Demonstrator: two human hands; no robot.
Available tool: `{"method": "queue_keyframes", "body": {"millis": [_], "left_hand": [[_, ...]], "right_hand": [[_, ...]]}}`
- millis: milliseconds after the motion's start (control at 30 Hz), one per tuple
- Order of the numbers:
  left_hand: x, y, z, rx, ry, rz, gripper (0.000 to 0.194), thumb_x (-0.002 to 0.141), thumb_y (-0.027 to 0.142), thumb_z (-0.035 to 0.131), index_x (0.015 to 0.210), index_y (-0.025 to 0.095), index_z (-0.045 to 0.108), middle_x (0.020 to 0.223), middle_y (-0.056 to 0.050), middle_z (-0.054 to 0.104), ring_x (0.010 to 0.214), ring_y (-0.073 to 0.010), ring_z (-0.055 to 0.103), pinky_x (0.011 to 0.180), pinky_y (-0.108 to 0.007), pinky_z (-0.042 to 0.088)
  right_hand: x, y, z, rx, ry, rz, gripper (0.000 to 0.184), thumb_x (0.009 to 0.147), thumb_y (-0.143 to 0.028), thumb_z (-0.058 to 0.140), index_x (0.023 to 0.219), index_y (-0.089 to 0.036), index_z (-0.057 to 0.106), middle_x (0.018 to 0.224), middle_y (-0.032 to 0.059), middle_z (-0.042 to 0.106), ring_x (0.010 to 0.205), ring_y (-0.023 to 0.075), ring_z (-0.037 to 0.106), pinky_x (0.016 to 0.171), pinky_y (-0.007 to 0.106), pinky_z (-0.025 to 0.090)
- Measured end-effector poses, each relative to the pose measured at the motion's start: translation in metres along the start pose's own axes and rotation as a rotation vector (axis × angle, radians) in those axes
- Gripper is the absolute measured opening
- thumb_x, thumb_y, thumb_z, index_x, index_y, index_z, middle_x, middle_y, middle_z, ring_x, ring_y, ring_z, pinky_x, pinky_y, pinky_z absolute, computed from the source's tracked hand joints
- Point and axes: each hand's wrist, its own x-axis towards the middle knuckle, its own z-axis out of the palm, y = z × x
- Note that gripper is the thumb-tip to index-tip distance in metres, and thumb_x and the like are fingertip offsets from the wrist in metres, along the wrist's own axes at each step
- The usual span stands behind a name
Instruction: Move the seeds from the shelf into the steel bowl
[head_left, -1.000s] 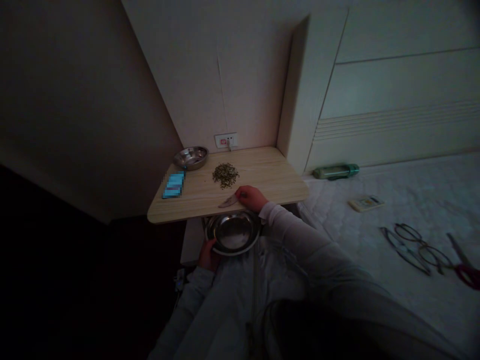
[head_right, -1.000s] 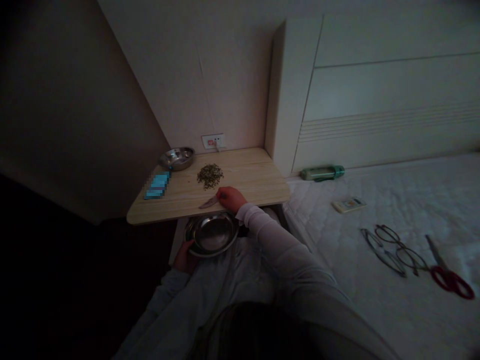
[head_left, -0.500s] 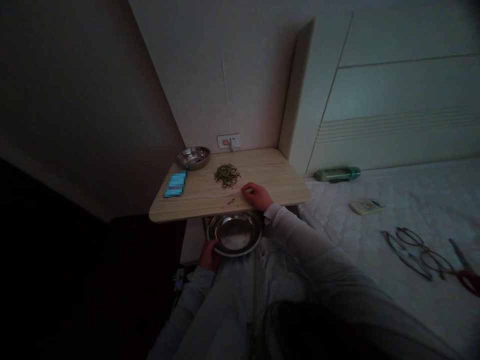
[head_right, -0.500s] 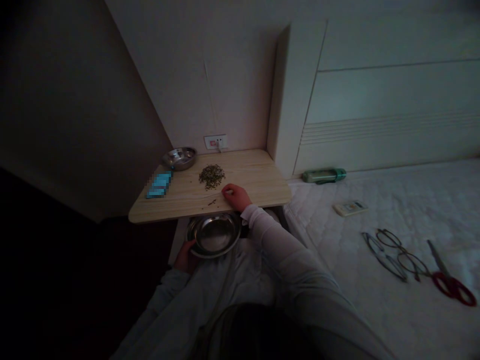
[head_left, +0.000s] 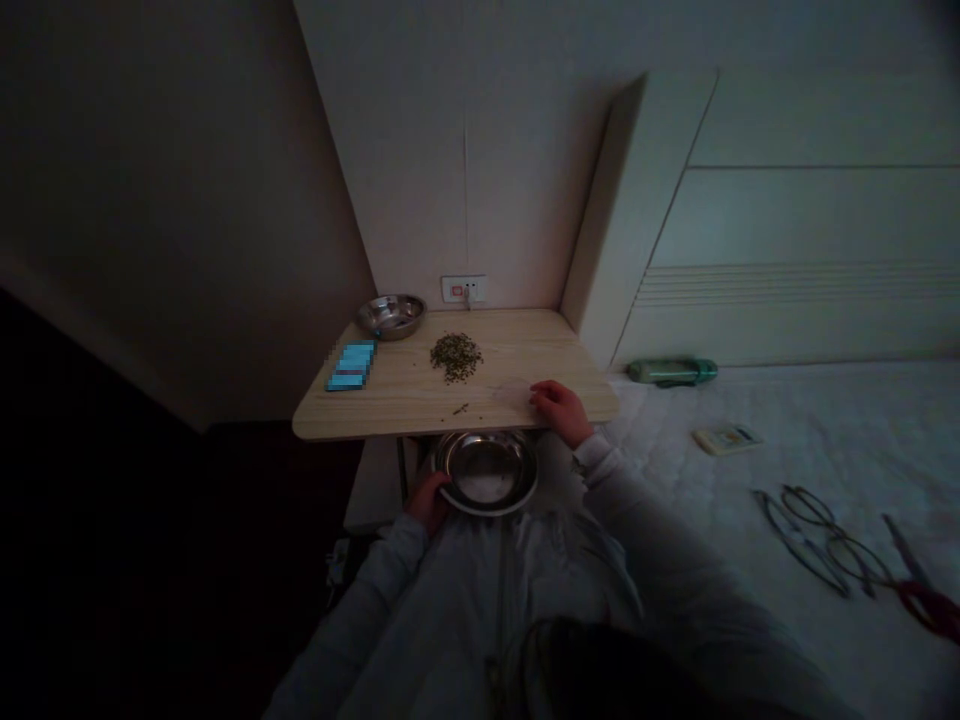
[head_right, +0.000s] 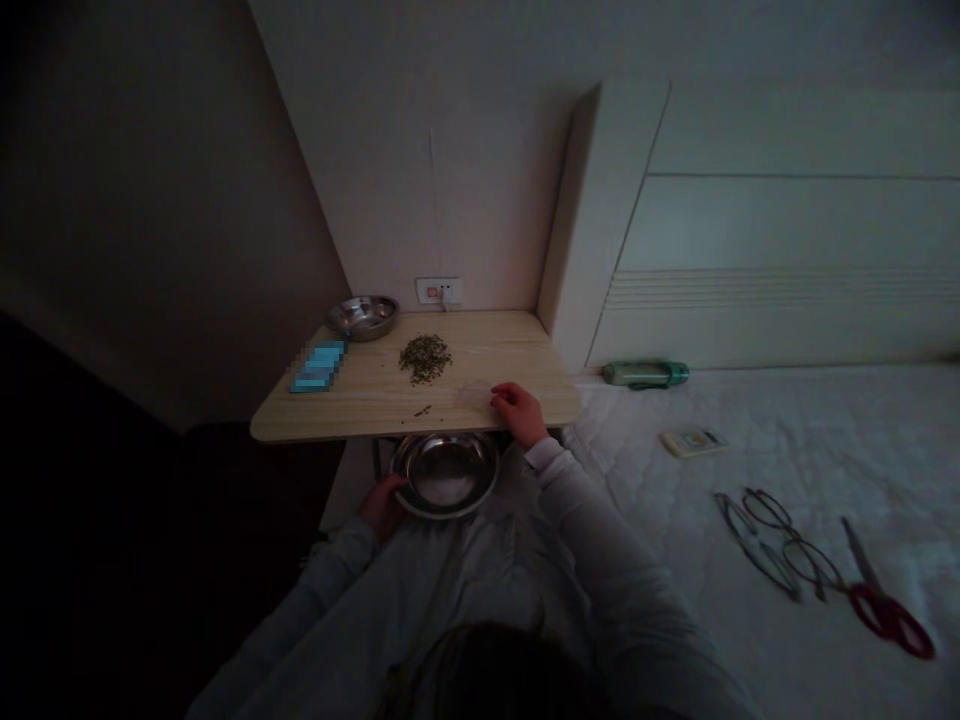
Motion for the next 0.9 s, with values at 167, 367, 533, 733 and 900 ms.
{"method": "queue_keyframes", "body": {"millis": [167,367,533,733,900], "left_hand": [[0.001,-0.001,-0.003,-0.035,-0.049,0.015,0.031,0.052,0.009,0.055,0.082,0.017,0.059,0.068,-0.001,0.065,0.076,-0.0219,0.06,0.069,-0.034,0.045],[-0.005,0.003,0.0,-0.033,-0.008,0.046,0.039,0.05,0.008,0.055,0.087,0.019,0.06,0.074,-0.002,0.066,0.078,-0.0227,0.06,0.07,-0.033,0.044],[-0.005,0.003,0.0,-0.024,-0.011,0.048,0.032,0.049,0.008,0.055,0.08,0.018,0.06,0.074,-0.002,0.066,0.075,-0.0219,0.06,0.066,-0.031,0.044],[-0.001,0.002,-0.004,-0.004,-0.009,0.032,0.027,0.05,0.01,0.056,0.075,0.018,0.059,0.066,-0.001,0.064,0.068,-0.0192,0.059,0.062,-0.029,0.043],[-0.002,0.002,-0.004,-0.006,-0.011,0.016,0.033,0.05,0.009,0.056,0.082,0.018,0.058,0.069,-0.001,0.065,0.065,-0.0181,0.059,0.06,-0.028,0.043]], "right_hand": [[-0.007,0.0,-0.005,-0.046,-0.063,-0.03,0.022,0.063,-0.03,0.052,0.079,-0.017,0.057,0.059,-0.0021,0.056,0.055,0.011,0.049,0.055,0.025,0.039],[-0.006,-0.001,0.003,-0.123,-0.088,-0.017,0.022,0.063,-0.03,0.052,0.08,-0.018,0.059,0.06,-0.0019,0.058,0.055,0.0104,0.049,0.053,0.023,0.037],[-0.008,-0.003,0.005,-0.172,-0.13,-0.007,0.023,0.063,-0.031,0.054,0.079,-0.017,0.061,0.06,-0.0019,0.057,0.055,0.0101,0.049,0.053,0.022,0.036],[-0.008,-0.005,0.005,-0.207,-0.175,-0.008,0.022,0.064,-0.028,0.053,0.081,-0.018,0.061,0.057,-0.002,0.056,0.054,0.0104,0.049,0.052,0.022,0.035],[-0.009,-0.007,0.006,-0.213,-0.196,0.002,0.021,0.063,-0.027,0.054,0.08,-0.018,0.061,0.058,-0.0021,0.057,0.055,0.0107,0.05,0.054,0.023,0.037]]}}
